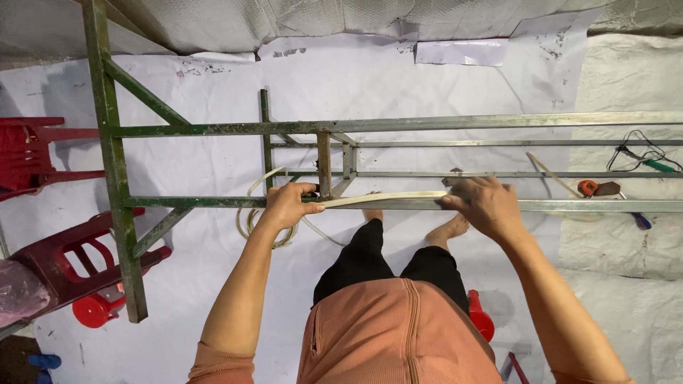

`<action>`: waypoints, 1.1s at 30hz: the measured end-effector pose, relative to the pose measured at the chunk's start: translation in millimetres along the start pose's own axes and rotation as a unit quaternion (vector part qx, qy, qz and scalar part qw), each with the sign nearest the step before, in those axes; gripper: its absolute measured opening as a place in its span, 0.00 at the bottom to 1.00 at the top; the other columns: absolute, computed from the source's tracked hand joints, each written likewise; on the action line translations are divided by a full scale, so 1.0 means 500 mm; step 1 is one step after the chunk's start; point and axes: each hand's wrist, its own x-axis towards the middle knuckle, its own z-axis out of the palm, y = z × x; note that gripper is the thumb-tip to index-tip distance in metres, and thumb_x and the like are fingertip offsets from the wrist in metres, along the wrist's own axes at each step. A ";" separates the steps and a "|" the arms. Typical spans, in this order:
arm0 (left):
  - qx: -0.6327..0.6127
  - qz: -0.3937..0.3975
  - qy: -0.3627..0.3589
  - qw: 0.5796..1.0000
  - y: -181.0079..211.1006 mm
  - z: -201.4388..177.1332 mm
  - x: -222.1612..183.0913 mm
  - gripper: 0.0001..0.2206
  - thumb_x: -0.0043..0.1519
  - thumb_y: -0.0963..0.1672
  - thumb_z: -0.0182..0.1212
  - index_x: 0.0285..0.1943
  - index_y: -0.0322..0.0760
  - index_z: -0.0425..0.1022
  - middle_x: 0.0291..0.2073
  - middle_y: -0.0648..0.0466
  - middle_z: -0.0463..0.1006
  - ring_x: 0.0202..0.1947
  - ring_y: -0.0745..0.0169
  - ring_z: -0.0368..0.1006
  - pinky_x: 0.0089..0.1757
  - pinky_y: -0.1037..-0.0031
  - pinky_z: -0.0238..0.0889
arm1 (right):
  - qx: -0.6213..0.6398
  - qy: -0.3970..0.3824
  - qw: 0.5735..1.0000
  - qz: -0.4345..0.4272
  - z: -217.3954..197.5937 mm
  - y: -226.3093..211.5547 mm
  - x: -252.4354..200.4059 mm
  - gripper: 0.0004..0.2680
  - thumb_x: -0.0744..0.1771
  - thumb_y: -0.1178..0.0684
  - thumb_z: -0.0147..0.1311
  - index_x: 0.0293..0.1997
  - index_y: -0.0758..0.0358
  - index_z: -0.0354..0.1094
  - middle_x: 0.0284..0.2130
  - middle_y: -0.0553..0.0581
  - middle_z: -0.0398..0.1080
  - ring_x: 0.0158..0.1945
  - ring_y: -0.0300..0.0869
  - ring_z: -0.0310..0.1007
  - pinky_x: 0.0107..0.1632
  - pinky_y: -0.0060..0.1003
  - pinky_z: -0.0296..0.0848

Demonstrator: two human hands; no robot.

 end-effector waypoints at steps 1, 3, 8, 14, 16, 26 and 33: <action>-0.004 -0.005 0.000 1.000 0.002 -0.001 -0.001 0.28 0.50 0.58 0.73 0.59 0.51 0.80 0.53 0.58 0.83 0.61 0.53 0.73 0.62 0.67 0.54 | 0.008 -0.011 1.000 0.002 0.005 0.012 0.010 0.16 0.68 0.33 0.52 0.48 0.50 0.77 0.42 0.55 0.79 0.54 0.51 0.76 0.56 0.52 0.71; -0.007 -0.009 0.000 1.000 0.004 -0.001 0.000 0.28 0.50 0.58 0.73 0.59 0.52 0.80 0.53 0.58 0.83 0.61 0.54 0.73 0.62 0.68 0.54 | 0.015 -0.021 1.000 0.003 0.002 0.028 0.023 0.15 0.68 0.34 0.53 0.47 0.53 0.77 0.41 0.55 0.79 0.54 0.50 0.76 0.54 0.51 0.72; -0.003 -0.011 0.000 1.000 0.007 -0.001 -0.004 0.28 0.51 0.58 0.72 0.59 0.52 0.79 0.53 0.58 0.83 0.61 0.54 0.73 0.61 0.68 0.55 | 0.096 0.005 0.995 0.007 -0.076 0.022 -0.003 0.08 0.67 0.41 0.59 0.45 0.45 0.77 0.36 0.55 0.79 0.44 0.55 0.80 0.47 0.50 0.77; -0.053 -0.083 0.028 0.995 0.120 -0.045 -0.047 0.27 0.48 0.46 0.77 0.59 0.42 0.79 0.43 0.51 0.85 0.36 0.58 0.80 0.47 0.70 0.72 | 0.054 0.049 0.996 -0.057 -0.226 0.061 -0.062 0.09 0.66 0.45 0.58 0.41 0.56 0.81 0.34 0.54 0.81 0.22 0.47 0.76 0.26 0.42 0.71; -0.051 -0.082 0.031 0.995 0.113 -0.040 -0.044 0.27 0.48 0.46 0.77 0.59 0.44 0.79 0.43 0.52 0.85 0.37 0.59 0.80 0.47 0.71 0.71 | -0.021 0.060 0.997 -0.039 -0.235 0.136 -0.077 0.09 0.68 0.44 0.57 0.44 0.53 0.81 0.37 0.53 0.81 0.24 0.43 0.77 0.27 0.37 0.74; -0.039 -0.063 0.041 0.996 0.108 -0.041 -0.045 0.27 0.48 0.46 0.77 0.59 0.42 0.79 0.47 0.50 0.84 0.41 0.56 0.80 0.49 0.70 0.71 | 0.042 0.122 0.990 0.060 -0.147 0.421 -0.188 0.06 0.71 0.61 0.64 0.42 0.78 0.75 0.24 0.67 0.67 0.22 0.46 0.60 0.29 0.37 0.63; -0.041 -0.074 0.025 0.996 0.118 -0.047 -0.047 0.29 0.49 0.46 0.77 0.61 0.40 0.77 0.54 0.49 0.81 0.48 0.54 0.80 0.54 0.68 0.69 | 0.011 0.141 0.979 0.149 -0.130 0.399 -0.233 0.13 0.72 0.58 0.67 0.32 0.80 0.74 0.15 0.63 0.63 0.17 0.44 0.53 0.26 0.37 0.58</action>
